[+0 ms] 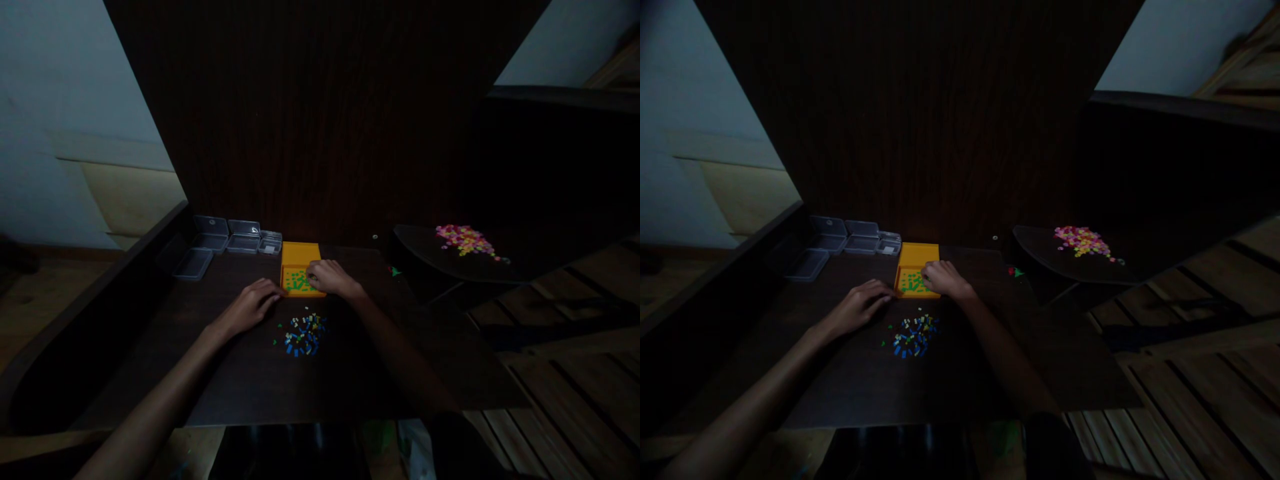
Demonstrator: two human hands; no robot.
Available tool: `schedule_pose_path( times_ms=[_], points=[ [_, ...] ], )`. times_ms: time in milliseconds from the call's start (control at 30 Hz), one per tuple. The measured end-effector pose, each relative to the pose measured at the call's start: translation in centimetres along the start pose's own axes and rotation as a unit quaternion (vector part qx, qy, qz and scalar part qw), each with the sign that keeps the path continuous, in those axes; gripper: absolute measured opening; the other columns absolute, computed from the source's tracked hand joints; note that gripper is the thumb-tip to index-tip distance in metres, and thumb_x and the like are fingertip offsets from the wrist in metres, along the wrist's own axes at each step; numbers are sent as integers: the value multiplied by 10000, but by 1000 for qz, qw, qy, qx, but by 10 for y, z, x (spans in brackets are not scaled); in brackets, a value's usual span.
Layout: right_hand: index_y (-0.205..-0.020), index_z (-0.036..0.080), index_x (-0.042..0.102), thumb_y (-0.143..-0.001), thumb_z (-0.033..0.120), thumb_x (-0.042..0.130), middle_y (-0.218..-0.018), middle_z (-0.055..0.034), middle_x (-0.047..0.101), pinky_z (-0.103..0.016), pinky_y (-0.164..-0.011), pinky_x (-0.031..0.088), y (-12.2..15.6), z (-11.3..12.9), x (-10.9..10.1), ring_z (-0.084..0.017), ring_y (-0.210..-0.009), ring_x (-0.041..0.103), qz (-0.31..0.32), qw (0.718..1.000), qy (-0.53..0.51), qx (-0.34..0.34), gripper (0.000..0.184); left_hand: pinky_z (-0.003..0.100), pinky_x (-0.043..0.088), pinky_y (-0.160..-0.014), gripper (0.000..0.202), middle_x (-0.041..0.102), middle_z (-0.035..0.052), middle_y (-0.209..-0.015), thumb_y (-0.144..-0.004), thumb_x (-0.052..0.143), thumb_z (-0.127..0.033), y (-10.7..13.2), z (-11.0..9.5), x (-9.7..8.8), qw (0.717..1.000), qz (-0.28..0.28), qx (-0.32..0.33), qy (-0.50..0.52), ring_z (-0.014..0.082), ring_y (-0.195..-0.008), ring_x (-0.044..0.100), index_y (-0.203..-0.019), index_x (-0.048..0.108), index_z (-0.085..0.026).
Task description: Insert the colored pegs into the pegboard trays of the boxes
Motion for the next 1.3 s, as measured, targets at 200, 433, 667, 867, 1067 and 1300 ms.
schedule_pose_path(
  times_ms=[200,433,667,867,1067,1300],
  points=[
    [-1079,198,679,-914,263,450,-1149,-101,665,-264,-803,419,-1,0,0,-220,-1037,612,4,1000,3,5,290,335,485,-914,207,666,53,-1031,-949,462,-233,23,-8,0,999,45,-12,-1,179,-997,611,-1047,642,-208],
    [-1070,210,690,-898,236,459,-1137,-95,679,-260,-767,417,0,-2,-4,-223,-1021,625,17,1000,-12,5,290,339,494,-915,210,666,51,-1048,-934,482,-229,44,-3,4,998,52,-21,-4,184,-1005,612,-1058,651,-228],
    [-1049,213,697,-902,236,464,-1108,-90,689,-253,-742,409,0,-3,-6,-209,-982,629,14,1000,-24,1,277,344,500,-893,202,658,53,-1037,-935,481,-238,47,-9,2,998,56,-35,-7,186,-994,612,-1050,646,-221],
    [-1034,205,701,-907,229,492,-1096,-95,689,-248,-759,414,-6,-3,-9,-203,-1007,622,21,999,-26,-8,246,338,491,-908,194,660,47,-1038,-928,494,-229,47,-11,5,997,63,-39,-2,182,-1003,611,-1048,647,-226],
    [-998,216,721,-878,227,544,-1074,-87,703,-240,-728,416,-11,-5,-11,-204,-988,636,39,999,-26,-11,215,368,470,-953,199,662,46,-1045,-926,493,-227,48,-12,5,997,67,-40,-11,187,-1010,612,-1050,648,-230],
    [-932,207,729,-848,172,543,-1025,-82,717,-226,-663,388,-15,-4,-18,-185,-916,647,69,997,-23,-22,208,357,479,-939,199,664,45,-1028,-921,496,-224,47,-12,5,998,51,-33,-5,183,-987,615,-1043,653,-231]
  ],
)
Point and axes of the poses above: each hand's wrist, its own y-axis away from the middle knuckle, its own x-axis out of the palm, z = x × y, the point moved 1 cm from there along -y, towards the middle knuckle
